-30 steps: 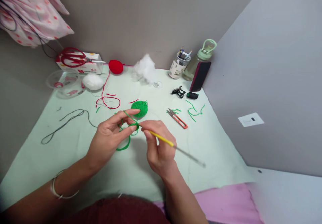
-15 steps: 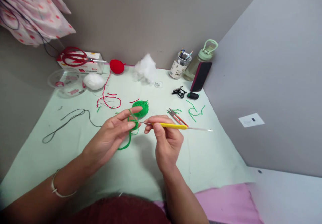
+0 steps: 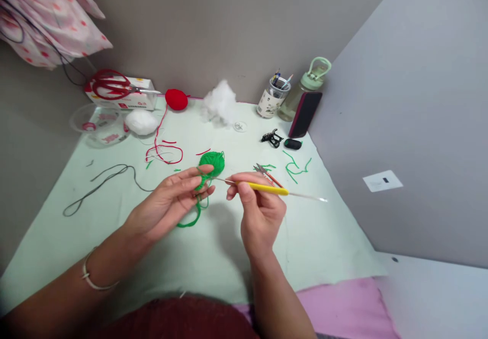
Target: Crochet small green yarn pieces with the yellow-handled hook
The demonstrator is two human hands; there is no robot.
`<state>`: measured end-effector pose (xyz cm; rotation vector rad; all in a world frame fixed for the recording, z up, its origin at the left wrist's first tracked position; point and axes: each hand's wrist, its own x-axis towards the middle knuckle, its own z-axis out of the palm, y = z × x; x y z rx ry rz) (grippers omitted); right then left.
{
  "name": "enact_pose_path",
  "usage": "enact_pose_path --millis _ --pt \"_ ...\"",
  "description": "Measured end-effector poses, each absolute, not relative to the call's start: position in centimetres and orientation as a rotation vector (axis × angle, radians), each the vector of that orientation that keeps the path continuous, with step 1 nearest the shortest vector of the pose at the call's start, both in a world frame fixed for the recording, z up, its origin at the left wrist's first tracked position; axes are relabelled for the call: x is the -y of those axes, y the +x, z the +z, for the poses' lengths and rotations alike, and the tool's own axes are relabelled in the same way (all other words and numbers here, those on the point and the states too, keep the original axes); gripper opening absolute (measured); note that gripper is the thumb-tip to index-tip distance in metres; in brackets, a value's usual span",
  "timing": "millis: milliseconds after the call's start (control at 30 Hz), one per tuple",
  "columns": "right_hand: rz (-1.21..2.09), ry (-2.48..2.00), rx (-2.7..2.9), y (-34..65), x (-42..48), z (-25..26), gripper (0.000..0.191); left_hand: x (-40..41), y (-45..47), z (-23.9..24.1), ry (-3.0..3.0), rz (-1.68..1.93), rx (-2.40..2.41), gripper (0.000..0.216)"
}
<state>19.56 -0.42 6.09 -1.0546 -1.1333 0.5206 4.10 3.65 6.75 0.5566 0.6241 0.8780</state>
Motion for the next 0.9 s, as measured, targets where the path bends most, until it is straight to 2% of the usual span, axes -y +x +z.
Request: enact_pose_path --millis 100,300,700,900 --pt "0.731 -0.982 1.064 19.40 0.12 6.17 0.013 -3.51 4.01 6.82 0.717 0.930 -0.719 0.024" --pt "0.837 -0.976 1.113 19.33 0.27 5.83 0.014 -3.07 4.21 6.53 0.857 0.966 -0.746 0.044" --pt "0.970 -0.903 0.955 19.68 -0.42 6.44 0.015 -3.16 3.96 7.11 0.774 0.914 -0.721 0.029" --pt "0.840 -0.951 1.066 19.75 0.05 6.64 0.017 -3.11 3.78 7.15 0.822 0.927 -0.721 0.029"
